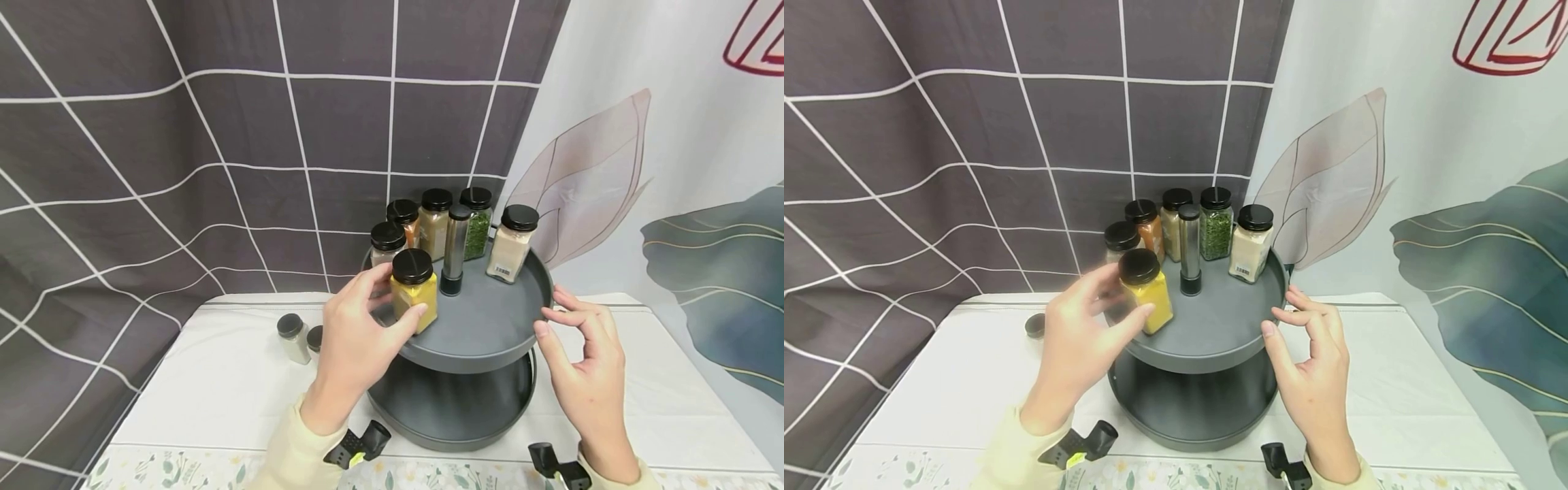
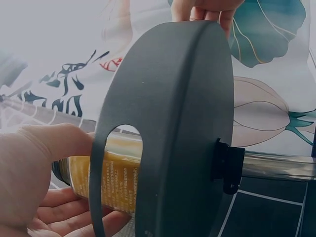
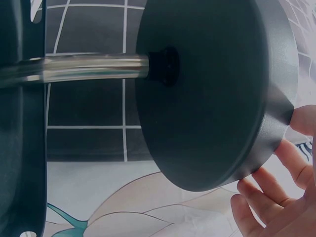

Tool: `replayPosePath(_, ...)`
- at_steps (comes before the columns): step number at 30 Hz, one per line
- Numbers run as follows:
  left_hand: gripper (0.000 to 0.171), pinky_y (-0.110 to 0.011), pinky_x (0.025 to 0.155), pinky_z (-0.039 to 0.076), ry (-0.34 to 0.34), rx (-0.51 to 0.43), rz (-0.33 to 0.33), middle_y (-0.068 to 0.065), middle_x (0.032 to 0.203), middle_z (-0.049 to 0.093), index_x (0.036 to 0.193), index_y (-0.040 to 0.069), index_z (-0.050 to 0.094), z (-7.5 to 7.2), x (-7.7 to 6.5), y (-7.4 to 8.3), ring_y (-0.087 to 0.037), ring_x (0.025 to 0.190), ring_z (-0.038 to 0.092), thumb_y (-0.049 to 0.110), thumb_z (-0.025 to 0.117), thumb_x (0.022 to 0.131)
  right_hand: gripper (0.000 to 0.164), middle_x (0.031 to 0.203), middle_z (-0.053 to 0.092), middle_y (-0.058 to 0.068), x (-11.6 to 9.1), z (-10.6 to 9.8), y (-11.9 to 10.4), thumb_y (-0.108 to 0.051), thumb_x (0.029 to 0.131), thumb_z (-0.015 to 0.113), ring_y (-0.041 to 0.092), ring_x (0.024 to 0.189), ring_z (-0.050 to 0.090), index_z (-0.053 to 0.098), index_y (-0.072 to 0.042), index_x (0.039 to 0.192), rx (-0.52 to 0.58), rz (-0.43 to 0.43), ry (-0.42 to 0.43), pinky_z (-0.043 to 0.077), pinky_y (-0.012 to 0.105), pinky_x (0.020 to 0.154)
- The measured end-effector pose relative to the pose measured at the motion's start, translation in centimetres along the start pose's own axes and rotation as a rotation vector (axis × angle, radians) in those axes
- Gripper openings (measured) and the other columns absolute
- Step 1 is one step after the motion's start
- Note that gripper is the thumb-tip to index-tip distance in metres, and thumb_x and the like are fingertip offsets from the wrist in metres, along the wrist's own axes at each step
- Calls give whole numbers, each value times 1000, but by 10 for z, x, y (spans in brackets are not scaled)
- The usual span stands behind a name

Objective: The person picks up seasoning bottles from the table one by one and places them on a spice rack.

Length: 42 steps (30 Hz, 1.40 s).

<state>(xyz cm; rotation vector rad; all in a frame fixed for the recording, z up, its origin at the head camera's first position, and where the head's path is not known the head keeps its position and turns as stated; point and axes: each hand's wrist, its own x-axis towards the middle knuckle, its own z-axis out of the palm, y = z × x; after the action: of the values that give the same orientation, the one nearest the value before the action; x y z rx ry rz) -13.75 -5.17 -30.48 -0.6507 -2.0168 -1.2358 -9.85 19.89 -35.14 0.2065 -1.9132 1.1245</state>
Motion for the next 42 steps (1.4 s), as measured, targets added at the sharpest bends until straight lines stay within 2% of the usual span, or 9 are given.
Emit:
replayPosePath(8, 51, -17, 74, 53, -22, 34, -24, -5, 105, 64, 112, 3, 61, 1, -2, 0, -11, 85, 66, 20, 82, 69, 20, 116, 58, 17, 0, 0, -1, 4, 76, 69, 18, 116, 49, 67, 3, 96, 1, 3, -7, 33, 20, 98)
replayPosePath(15, 54, -16, 78, 51, -48, 48, -22, -6, 108, 63, 114, 1, 60, 0, -1, 1, -11, 89, 65, 22, 82, 70, 20, 117, 58, 16, -1, -1, 0, 4, 76, 69, 19, 116, 48, 67, 3, 96, 5, 5, -10, 34, 20, 98)
replayPosePath(23, 58, -17, 82, 50, -70, 61, -17, -3, 110, 62, 117, 4, 59, -4, -2, 0, -9, 92, 64, 29, 81, 70, 18, 115, 56, 23, 2, 0, -16, 7, 77, 66, 18, 116, 48, 64, 8, 94, 21, -2, -8, 35, 19, 98)
replayPosePath(26, 59, -18, 84, 50, -41, 54, -6, -3, 109, 63, 117, 3, 58, -9, -3, -2, -12, 93, 64, 32, 80, 71, 19, 116, 55, 22, 1, 0, -13, 9, 77, 66, 19, 116, 47, 64, 9, 95, 50, 6, -18, 35, 19, 99)
replayPosePath(31, 54, -19, 83, 50, 49, 39, 15, -5, 106, 65, 117, 2, 59, -22, -3, -6, -15, 93, 65, 30, 78, 74, 20, 119, 54, 18, 0, -1, -3, 6, 77, 67, 23, 118, 45, 65, 7, 97, 69, 22, -39, 35, 21, 100)
replayPosePath(36, 45, -22, 82, 52, 111, 25, -2, -7, 105, 66, 117, 3, 59, -33, -7, -16, -17, 92, 66, 22, 74, 79, 19, 122, 54, 15, 0, -2, -1, 3, 79, 67, 23, 121, 45, 65, 5, 98, 47, 37, -56, 35, 23, 102)
replayPosePath(42, 39, -22, 81, 52, 147, 77, -44, -5, 105, 67, 117, 2, 60, -46, -15, -33, -16, 92, 66, 17, 70, 82, 19, 125, 51, 17, 0, -2, -2, 7, 79, 65, 26, 123, 44, 62, 8, 98, 105, 47, -79, 35, 25, 104)
